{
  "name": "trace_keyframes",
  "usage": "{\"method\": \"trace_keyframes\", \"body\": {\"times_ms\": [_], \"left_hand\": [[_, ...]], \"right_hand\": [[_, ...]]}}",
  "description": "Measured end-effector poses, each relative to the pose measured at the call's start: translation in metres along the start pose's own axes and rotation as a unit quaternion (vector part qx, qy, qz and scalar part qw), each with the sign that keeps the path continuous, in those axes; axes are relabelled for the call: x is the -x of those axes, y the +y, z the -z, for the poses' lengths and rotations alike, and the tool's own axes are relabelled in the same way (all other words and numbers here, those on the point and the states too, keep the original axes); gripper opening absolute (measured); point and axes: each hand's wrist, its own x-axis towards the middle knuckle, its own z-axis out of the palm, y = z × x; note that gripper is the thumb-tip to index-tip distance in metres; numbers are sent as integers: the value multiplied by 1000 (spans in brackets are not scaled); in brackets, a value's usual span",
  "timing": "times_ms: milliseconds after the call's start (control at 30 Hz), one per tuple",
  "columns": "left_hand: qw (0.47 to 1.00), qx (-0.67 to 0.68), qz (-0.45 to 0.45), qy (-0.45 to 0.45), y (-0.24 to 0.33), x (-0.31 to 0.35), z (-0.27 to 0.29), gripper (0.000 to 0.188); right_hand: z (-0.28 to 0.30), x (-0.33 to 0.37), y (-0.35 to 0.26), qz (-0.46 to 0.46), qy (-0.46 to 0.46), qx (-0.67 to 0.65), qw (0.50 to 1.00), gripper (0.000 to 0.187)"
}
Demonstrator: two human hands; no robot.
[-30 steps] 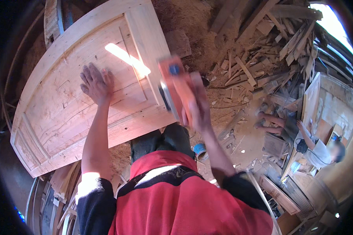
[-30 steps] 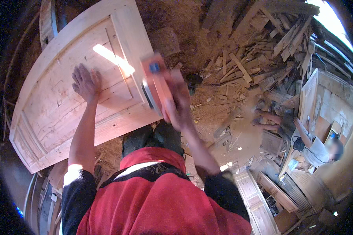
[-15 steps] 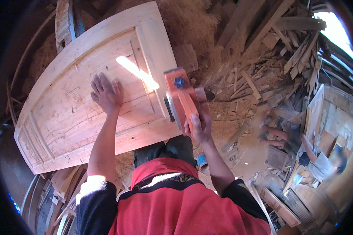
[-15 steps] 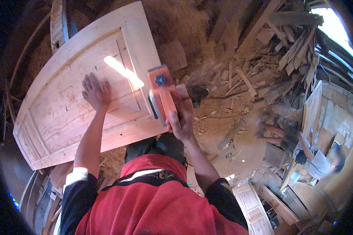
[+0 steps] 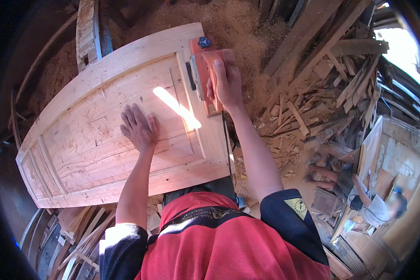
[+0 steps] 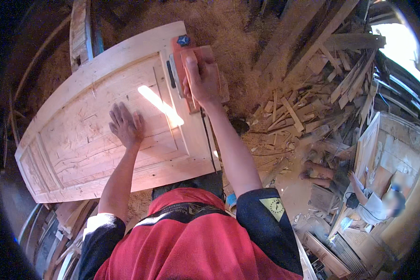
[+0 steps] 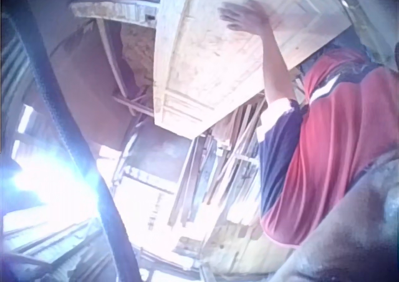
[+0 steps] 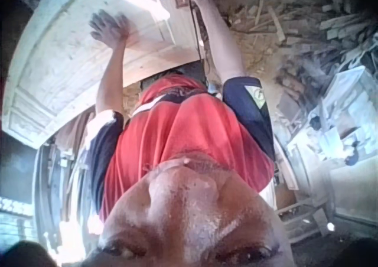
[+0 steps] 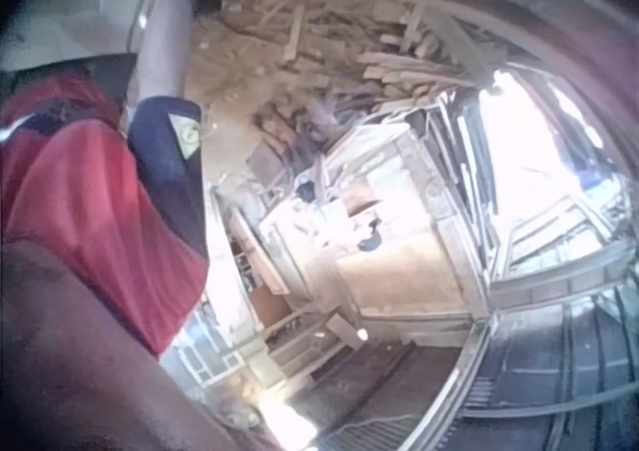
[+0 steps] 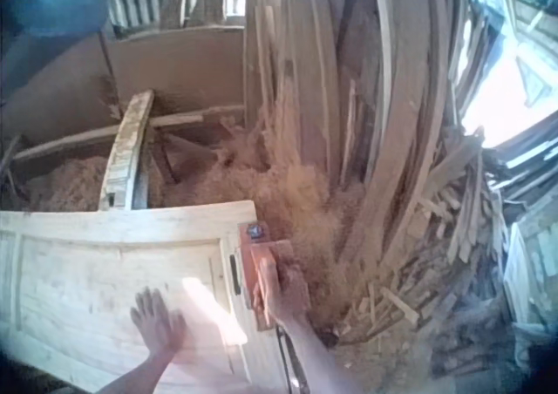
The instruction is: The person sands a wooden door with an electric sander, moving the tool across the flat surfaces and edges while stabilizing the door with their hand.
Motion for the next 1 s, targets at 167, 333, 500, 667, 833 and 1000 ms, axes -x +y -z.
{"method": "trace_keyframes", "body": {"times_ms": [167,333,500,667,833,1000], "left_hand": [[1000,21,9,-16,4,-1,4,72],[1000,20,7,-7,0,1,5,72],[999,17,-16,30,5,2,0,70],[999,9,-27,46,7,4,-4,69],[999,-6,-18,51,-6,9,-4,71],[999,-8,-22,37,-5,8,-10,72]], "right_hand": [[-13,-63,-8,24,13,32,999,73],[-29,-102,-18,3,-17,15,1000,55],[-32,-143,-39,72,16,50,996,53],[-25,-114,-57,91,10,96,991,65],[8,81,6,40,-68,-9,997,36],[44,326,48,-114,41,-14,993,48]]}}
